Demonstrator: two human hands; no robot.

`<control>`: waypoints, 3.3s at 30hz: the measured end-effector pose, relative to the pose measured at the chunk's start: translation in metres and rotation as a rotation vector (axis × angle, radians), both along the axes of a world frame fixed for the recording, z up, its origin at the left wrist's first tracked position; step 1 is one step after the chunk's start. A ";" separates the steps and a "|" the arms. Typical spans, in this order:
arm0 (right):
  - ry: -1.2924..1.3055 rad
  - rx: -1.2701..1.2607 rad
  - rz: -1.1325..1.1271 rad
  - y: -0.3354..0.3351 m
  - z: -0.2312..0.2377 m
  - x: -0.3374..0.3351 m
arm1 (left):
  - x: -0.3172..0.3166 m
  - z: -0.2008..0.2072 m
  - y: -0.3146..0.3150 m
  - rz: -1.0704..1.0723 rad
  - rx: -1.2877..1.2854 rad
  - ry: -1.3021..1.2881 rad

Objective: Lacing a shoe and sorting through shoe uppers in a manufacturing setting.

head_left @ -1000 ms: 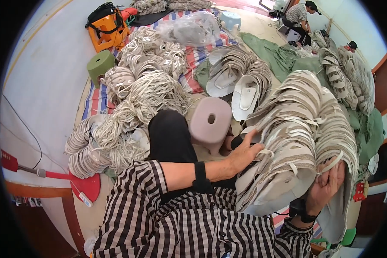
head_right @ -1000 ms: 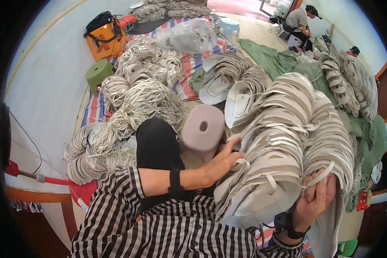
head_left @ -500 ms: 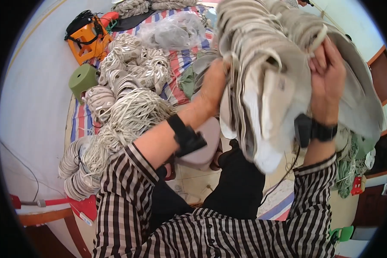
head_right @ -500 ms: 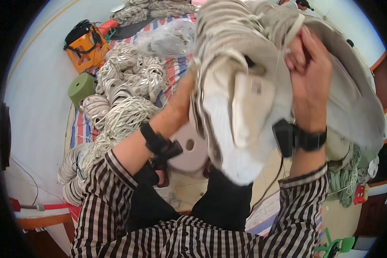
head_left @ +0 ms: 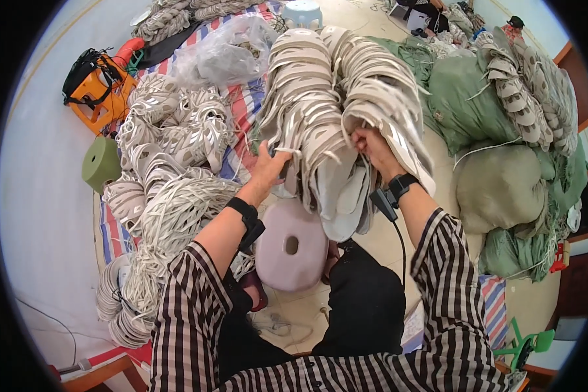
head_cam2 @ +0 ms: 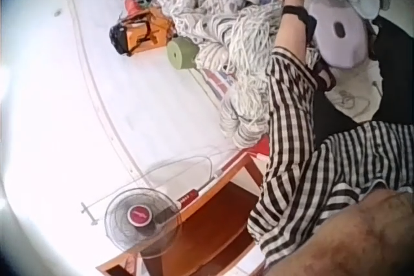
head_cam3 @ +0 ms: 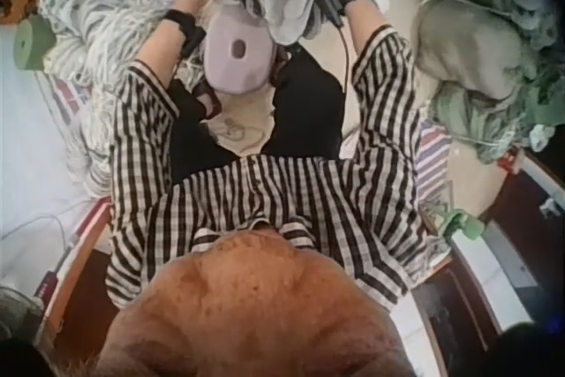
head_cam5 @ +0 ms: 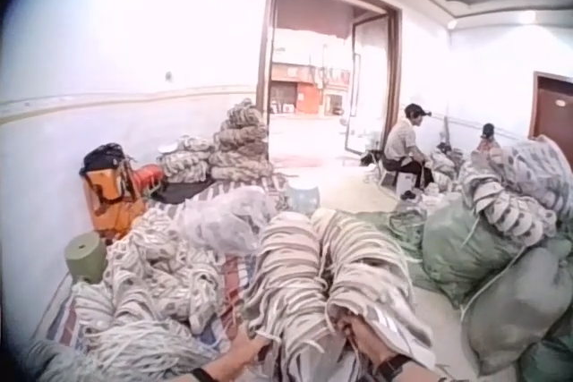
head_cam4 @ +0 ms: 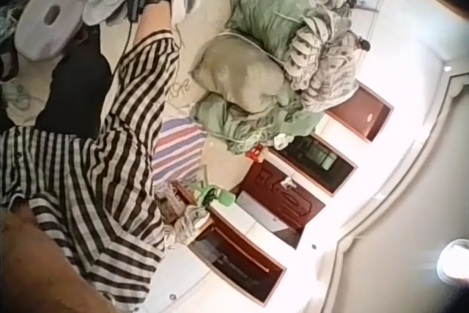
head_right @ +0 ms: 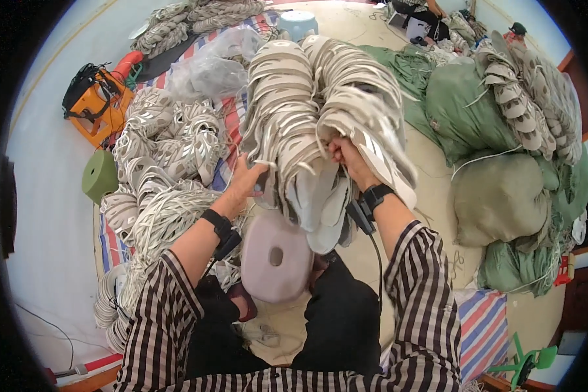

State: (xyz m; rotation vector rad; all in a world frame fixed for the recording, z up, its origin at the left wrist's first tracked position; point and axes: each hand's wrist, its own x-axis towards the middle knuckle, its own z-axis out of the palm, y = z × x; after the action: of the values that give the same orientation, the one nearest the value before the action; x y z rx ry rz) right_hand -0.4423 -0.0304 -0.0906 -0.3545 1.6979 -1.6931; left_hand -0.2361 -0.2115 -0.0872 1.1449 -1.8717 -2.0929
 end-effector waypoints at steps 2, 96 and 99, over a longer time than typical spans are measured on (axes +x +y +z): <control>-0.098 -0.023 -0.049 -0.004 0.002 0.016 | 0.006 -0.003 -0.006 0.005 0.036 -0.007; 1.173 0.442 0.720 0.073 0.162 0.352 | 0.436 -0.135 -0.053 0.729 0.369 0.125; 1.148 0.217 0.890 -0.014 0.149 0.359 | 0.431 -0.139 -0.056 0.711 0.441 0.353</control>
State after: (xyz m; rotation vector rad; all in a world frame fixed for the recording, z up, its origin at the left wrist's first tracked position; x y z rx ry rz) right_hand -0.0836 -0.0443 0.0585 -1.8922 1.9047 -0.5773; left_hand 0.1950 -0.2680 -0.2267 1.1737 -0.7083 -2.1025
